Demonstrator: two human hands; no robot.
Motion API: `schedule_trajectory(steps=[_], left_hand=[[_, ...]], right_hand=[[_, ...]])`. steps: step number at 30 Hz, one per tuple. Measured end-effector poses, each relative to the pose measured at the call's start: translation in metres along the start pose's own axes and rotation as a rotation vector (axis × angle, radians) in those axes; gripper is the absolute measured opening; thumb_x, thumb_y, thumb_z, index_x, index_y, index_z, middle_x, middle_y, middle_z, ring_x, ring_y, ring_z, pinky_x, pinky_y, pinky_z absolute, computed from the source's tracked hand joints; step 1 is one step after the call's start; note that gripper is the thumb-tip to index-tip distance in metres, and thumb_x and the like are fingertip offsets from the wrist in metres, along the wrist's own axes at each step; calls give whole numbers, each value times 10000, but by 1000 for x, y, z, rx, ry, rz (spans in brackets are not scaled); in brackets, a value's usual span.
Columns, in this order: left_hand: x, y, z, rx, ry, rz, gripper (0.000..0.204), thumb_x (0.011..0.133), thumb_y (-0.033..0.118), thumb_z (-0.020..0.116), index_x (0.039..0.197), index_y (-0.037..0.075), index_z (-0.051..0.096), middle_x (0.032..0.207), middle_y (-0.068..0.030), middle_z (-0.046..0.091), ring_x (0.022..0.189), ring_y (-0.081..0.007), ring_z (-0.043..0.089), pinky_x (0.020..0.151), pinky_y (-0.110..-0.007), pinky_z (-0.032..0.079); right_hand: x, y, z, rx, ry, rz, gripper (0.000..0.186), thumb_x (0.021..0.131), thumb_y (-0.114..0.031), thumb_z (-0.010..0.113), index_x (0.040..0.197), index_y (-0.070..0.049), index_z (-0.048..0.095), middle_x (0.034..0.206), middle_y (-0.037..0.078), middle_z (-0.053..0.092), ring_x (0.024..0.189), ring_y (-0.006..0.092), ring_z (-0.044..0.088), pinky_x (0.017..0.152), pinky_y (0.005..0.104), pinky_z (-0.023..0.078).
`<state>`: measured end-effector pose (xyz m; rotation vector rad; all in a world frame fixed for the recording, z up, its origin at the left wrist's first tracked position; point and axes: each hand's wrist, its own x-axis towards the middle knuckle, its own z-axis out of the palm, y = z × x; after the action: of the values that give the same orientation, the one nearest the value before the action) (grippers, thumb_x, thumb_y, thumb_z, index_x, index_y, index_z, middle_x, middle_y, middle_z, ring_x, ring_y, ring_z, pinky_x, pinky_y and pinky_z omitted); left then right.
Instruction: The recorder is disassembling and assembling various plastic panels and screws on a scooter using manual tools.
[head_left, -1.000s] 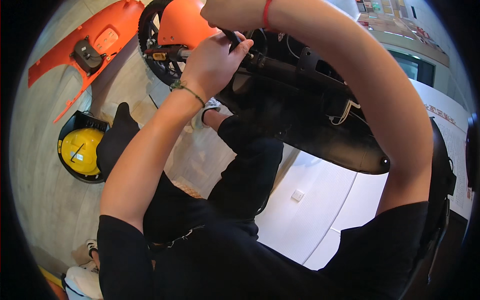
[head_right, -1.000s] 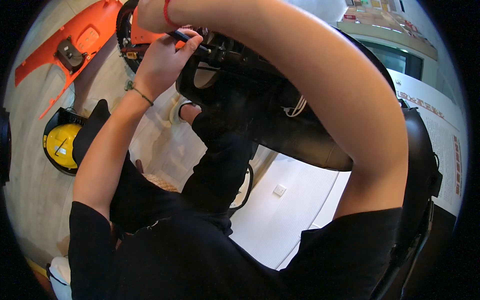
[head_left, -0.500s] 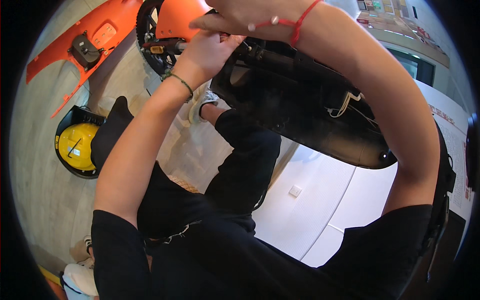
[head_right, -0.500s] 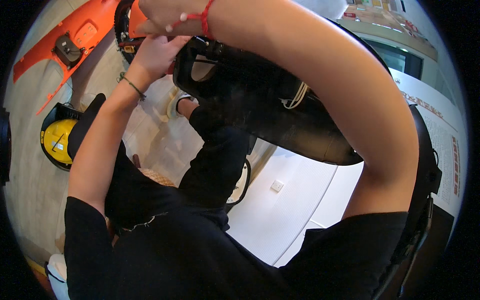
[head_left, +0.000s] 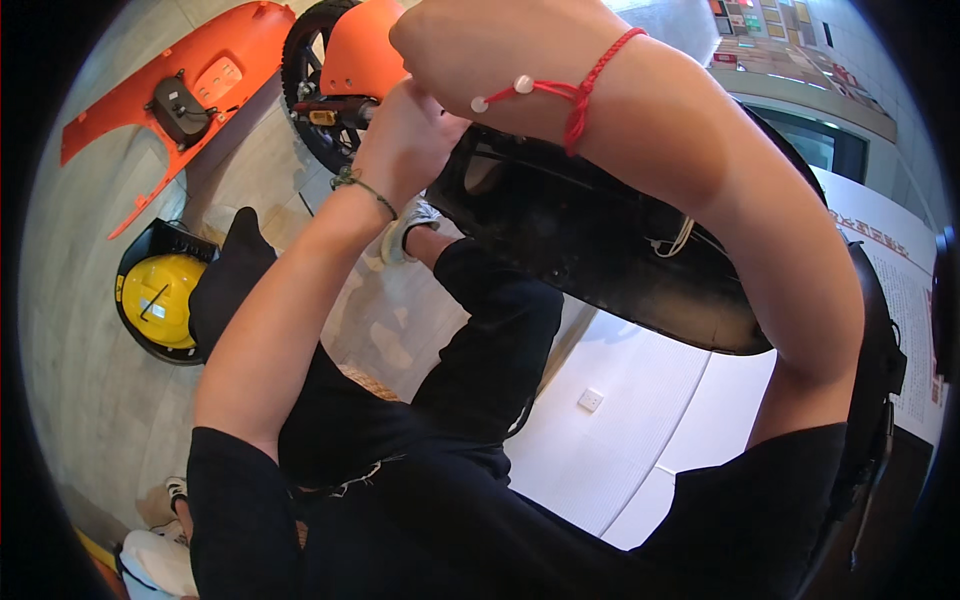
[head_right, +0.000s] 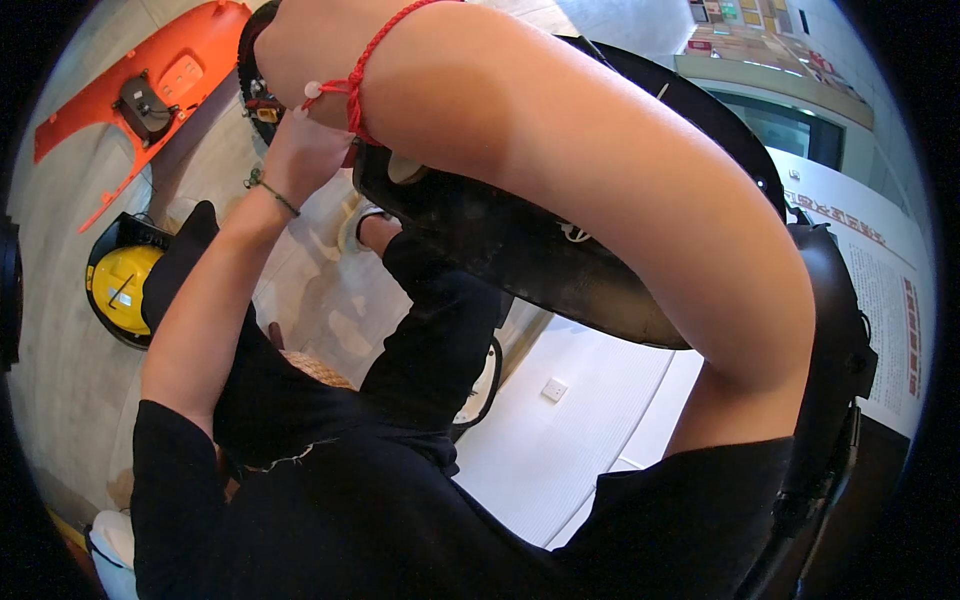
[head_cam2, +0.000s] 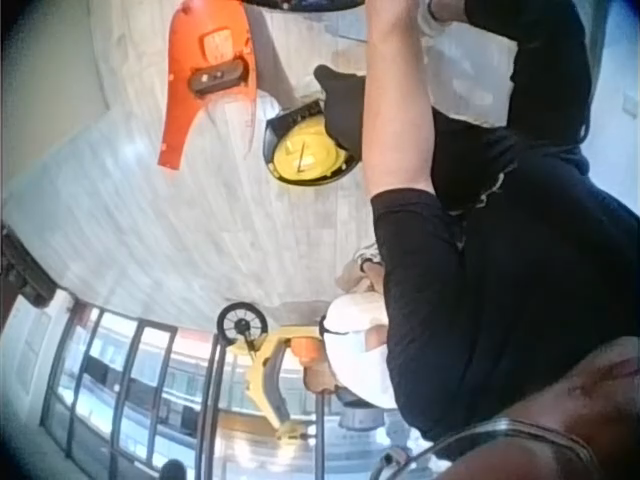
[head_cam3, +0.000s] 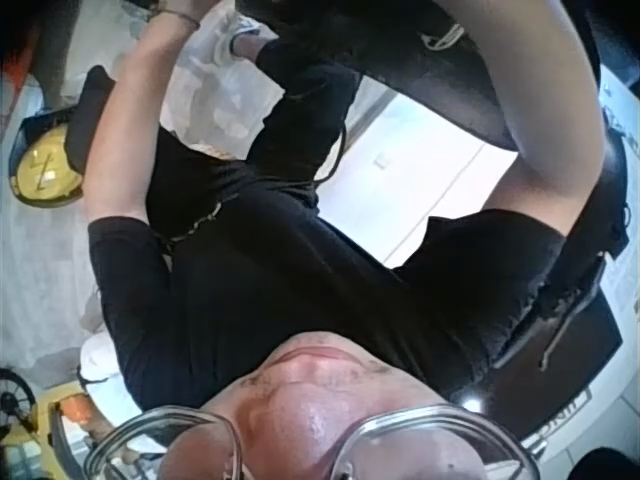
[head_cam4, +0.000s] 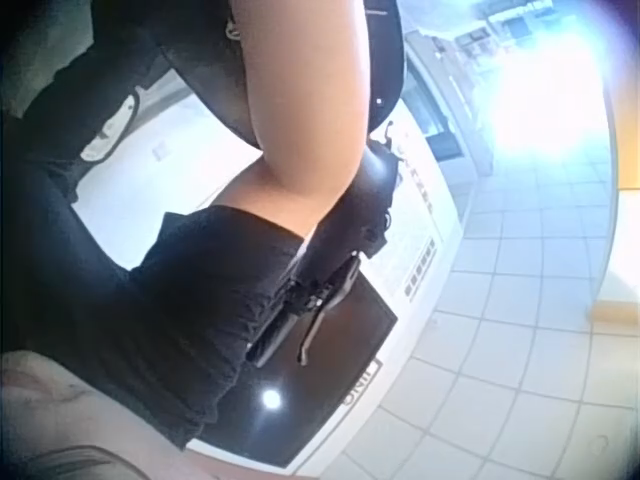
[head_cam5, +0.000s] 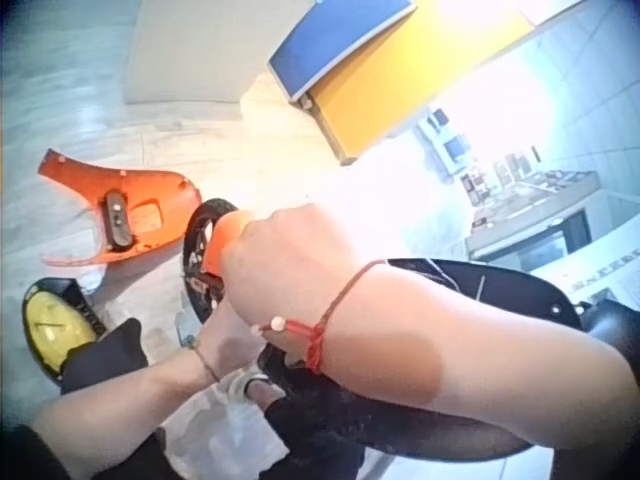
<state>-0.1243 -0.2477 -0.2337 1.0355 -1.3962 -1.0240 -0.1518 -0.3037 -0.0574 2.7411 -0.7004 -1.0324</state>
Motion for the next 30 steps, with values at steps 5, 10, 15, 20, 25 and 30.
schedule_trajectory(steps=[5,10,15,20,25,30], left_hand=[[-1,-13,9,-18,127,147,216,857,143,588,1002,-18,598,889,-194,656,871,-360,620,745,-379,485],[-8,-6,12,-34,167,140,209,818,128,618,990,11,626,922,-167,664,901,-331,634,753,-380,495],[-8,-25,10,54,92,209,208,821,145,613,982,17,641,967,-165,666,925,-319,637,778,-373,494],[5,-12,14,-101,10,-137,220,860,215,608,964,26,648,894,-187,651,897,-316,638,757,-375,478],[9,-3,14,-225,8,-162,204,907,158,583,1045,12,614,993,-73,661,906,-166,594,808,-306,449],[10,-12,12,211,23,76,185,853,157,600,940,-4,625,843,-190,637,851,-370,607,723,-416,472]], right_hand=[[2,0,14,-33,42,-46,167,748,-164,593,754,-34,697,744,168,668,706,302,671,619,380,522],[9,-21,18,88,14,290,210,771,-212,605,753,-22,691,746,178,664,711,308,669,625,391,521],[14,-34,38,135,279,465,205,785,-193,548,754,-28,664,675,162,636,633,350,631,618,389,516],[-13,14,37,498,149,108,273,793,-248,576,897,-18,681,800,171,668,773,313,651,729,379,500],[-1,25,12,432,49,-59,300,788,-312,629,757,-20,688,771,182,667,727,310,668,640,389,518],[17,8,33,38,150,213,375,818,-371,607,748,-8,674,754,178,665,707,339,658,666,411,513]])
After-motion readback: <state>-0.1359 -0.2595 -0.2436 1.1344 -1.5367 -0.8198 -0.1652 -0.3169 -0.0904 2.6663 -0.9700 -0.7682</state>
